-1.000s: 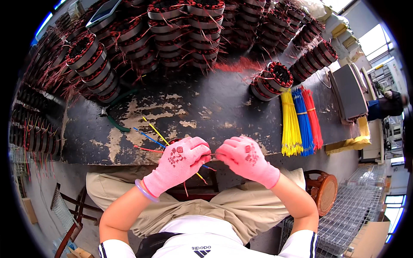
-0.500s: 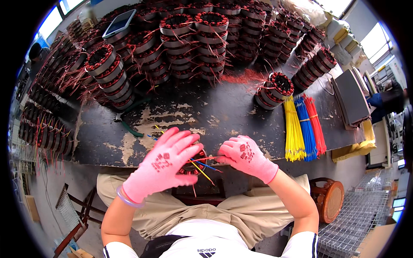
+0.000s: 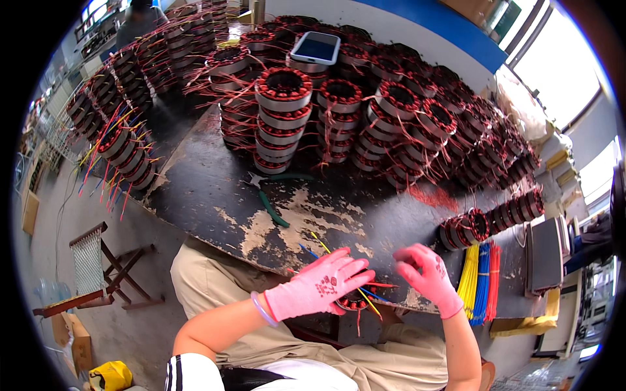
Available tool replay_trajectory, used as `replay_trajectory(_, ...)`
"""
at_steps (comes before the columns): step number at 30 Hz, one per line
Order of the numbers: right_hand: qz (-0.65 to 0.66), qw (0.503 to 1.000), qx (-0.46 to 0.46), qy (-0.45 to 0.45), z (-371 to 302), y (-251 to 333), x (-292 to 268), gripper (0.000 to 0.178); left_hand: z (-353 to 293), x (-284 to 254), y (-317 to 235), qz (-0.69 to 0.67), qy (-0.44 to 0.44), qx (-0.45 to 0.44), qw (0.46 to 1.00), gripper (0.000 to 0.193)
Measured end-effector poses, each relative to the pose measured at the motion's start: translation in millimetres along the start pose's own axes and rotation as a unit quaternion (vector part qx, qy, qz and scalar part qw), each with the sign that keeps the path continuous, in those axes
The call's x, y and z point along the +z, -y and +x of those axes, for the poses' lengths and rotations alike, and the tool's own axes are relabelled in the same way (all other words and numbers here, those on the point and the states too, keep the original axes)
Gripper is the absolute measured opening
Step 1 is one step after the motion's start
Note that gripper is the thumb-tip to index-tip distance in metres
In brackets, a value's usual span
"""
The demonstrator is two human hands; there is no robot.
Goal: The person sits at a workbench and repeatedly inserts colored plastic zip ties into the top of cylindrical electrical components. They then use green-handled pliers to trim the excess length of each zip tie before stacking the finished units.
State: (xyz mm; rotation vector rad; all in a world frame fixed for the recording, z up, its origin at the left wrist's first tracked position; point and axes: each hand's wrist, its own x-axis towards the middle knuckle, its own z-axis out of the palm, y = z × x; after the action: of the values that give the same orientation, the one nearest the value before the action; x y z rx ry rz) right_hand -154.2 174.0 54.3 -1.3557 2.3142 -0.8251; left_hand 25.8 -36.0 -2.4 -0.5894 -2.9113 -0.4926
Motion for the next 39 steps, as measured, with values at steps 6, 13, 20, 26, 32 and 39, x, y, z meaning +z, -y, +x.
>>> replay_trajectory(6, -0.205, 0.973, -0.106, 0.022, 137.1, 73.6, 84.9, 0.097, 8.6, -4.8, -17.5, -0.036, 0.053, -0.089, 0.994, 0.098)
replay_trajectory(13, -0.348, 0.930, -0.025, 0.115, 214.2, 128.3, 142.3, 0.096, 2.8, 31.5, -21.9, -0.090, -0.101, -0.087, 0.987, 0.068)
replay_trajectory(20, -0.361, 0.929, -0.069, 0.047, 198.9, 132.4, 118.7, 0.062, 9.0, 20.2, -26.6, 0.054, -0.020, -0.106, 0.993, 0.077)
replay_trajectory(26, 0.292, 0.945, 0.131, 0.071, 64.6, 53.2, 4.7, 0.042, 12.8, -6.9, -18.7, 0.057, -0.010, -0.169, 0.984, 0.101)
replay_trajectory(32, 0.553, 0.777, 0.289, 0.084, -78.0, -8.1, -0.6, 0.050, 6.5, -16.3, 24.9, 0.043, -0.040, -0.153, 0.986, 0.100)
replay_trajectory(39, 0.582, 0.730, 0.308, 0.184, -92.0, -6.4, 31.8, 0.058, 8.5, -27.0, 37.7, 0.029, -0.049, -0.120, 0.991, 0.100)
